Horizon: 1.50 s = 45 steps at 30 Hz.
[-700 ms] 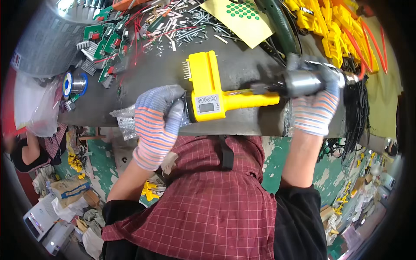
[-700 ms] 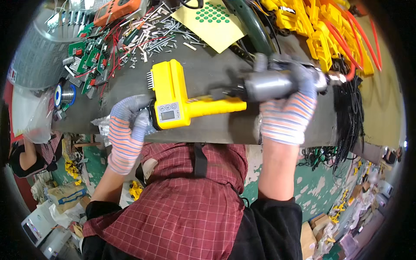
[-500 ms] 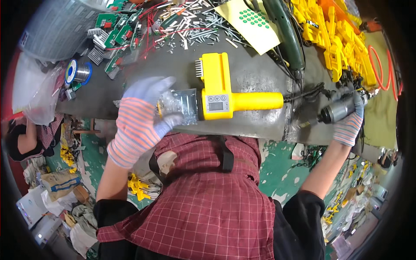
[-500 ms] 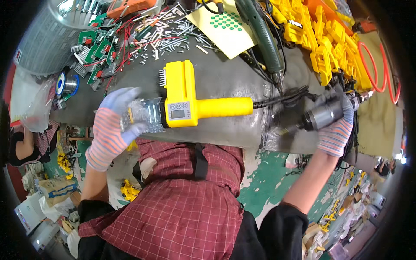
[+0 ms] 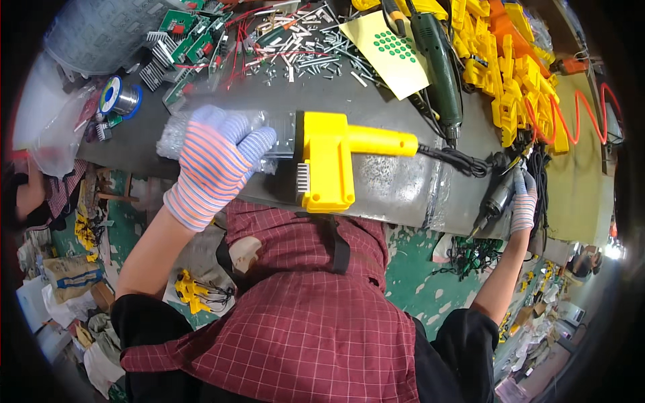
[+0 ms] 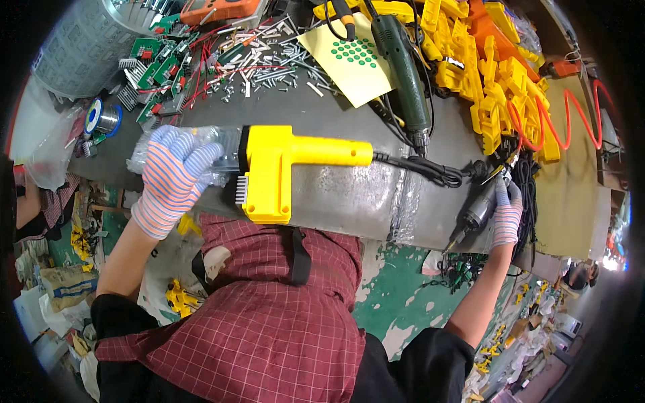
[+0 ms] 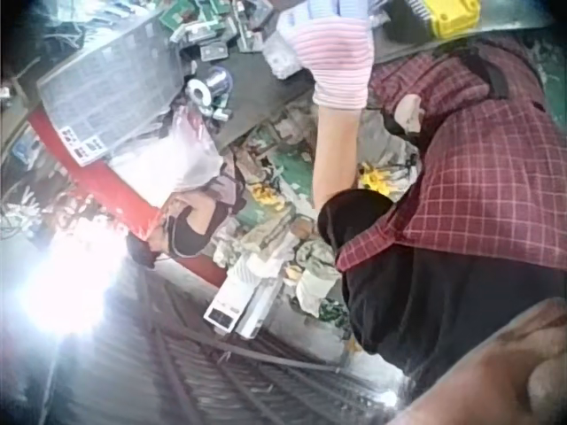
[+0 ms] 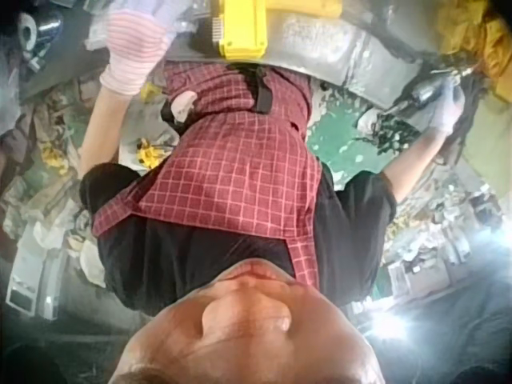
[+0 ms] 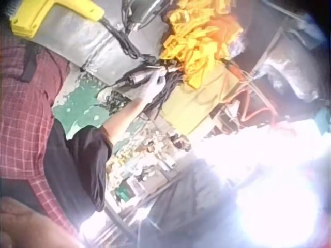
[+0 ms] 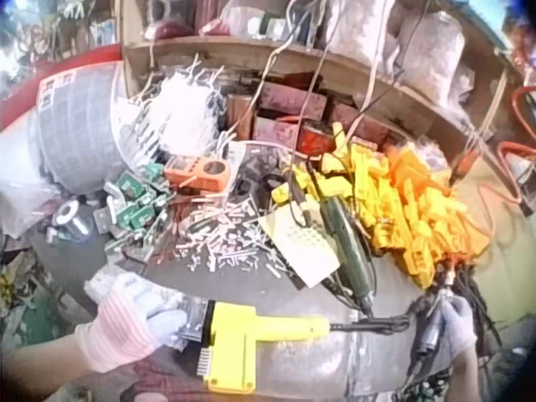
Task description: Assembling a yellow handheld electronic device by installing a circuit board, connecting wires, and soldering components within the housing.
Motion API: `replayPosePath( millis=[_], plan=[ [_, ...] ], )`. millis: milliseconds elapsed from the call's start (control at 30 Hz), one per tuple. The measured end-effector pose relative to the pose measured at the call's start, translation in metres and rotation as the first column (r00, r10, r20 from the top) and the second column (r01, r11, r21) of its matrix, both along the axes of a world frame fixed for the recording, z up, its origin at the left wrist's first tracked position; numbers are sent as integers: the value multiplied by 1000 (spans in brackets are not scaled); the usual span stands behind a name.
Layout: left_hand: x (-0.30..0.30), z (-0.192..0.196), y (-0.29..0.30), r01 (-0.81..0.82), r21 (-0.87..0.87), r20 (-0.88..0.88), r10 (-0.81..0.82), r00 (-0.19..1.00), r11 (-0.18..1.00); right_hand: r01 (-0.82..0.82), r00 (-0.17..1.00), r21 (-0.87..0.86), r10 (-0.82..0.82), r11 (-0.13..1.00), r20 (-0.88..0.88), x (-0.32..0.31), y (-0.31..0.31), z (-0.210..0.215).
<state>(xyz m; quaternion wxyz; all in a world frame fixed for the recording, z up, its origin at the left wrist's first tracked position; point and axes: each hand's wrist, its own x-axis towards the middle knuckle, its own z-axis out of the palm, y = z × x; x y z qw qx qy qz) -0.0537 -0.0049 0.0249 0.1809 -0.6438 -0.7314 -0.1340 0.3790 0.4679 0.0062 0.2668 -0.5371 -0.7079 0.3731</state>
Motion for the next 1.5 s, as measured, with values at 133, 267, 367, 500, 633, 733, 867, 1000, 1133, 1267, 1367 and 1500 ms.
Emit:
replayPosePath(
  millis=[133,267,367,500,633,733,867,1000,1133,1267,1367,1500],
  plan=[
    [2,-15,-2,-49,53,201,37,979,997,122,978,-11,-118,992,174,-15,-16,18],
    [3,-12,3,-122,37,310,104,945,992,-104,825,551,-238,828,512,-42,-56,36],
    [-2,-17,3,-29,-43,248,39,968,999,-203,919,567,-45,798,392,-104,-128,54],
    [4,0,5,-84,-145,298,124,946,986,-731,682,560,436,389,587,-176,-203,58],
    [3,15,19,-37,-271,353,135,926,962,-897,430,396,598,198,676,-233,-219,34],
    [9,27,23,-64,-279,321,156,934,958,-869,470,442,650,223,597,-240,-214,9],
    [7,41,22,-37,-267,394,145,908,963,-837,536,471,596,280,598,-236,-210,7],
    [6,30,24,-88,-268,402,195,894,959,-854,506,446,627,268,593,-236,-196,-14],
    [-2,34,28,-33,-330,468,194,862,943,-890,437,434,532,140,725,-227,-171,-21],
    [-11,37,33,27,-406,521,207,828,914,-846,529,399,649,353,547,-228,-179,-20],
    [-16,41,35,66,-467,547,230,805,882,-906,417,352,640,234,646,-232,-183,-17],
    [-18,54,27,101,-545,561,273,781,832,-892,435,409,620,195,653,-235,-183,-28]
  ],
)
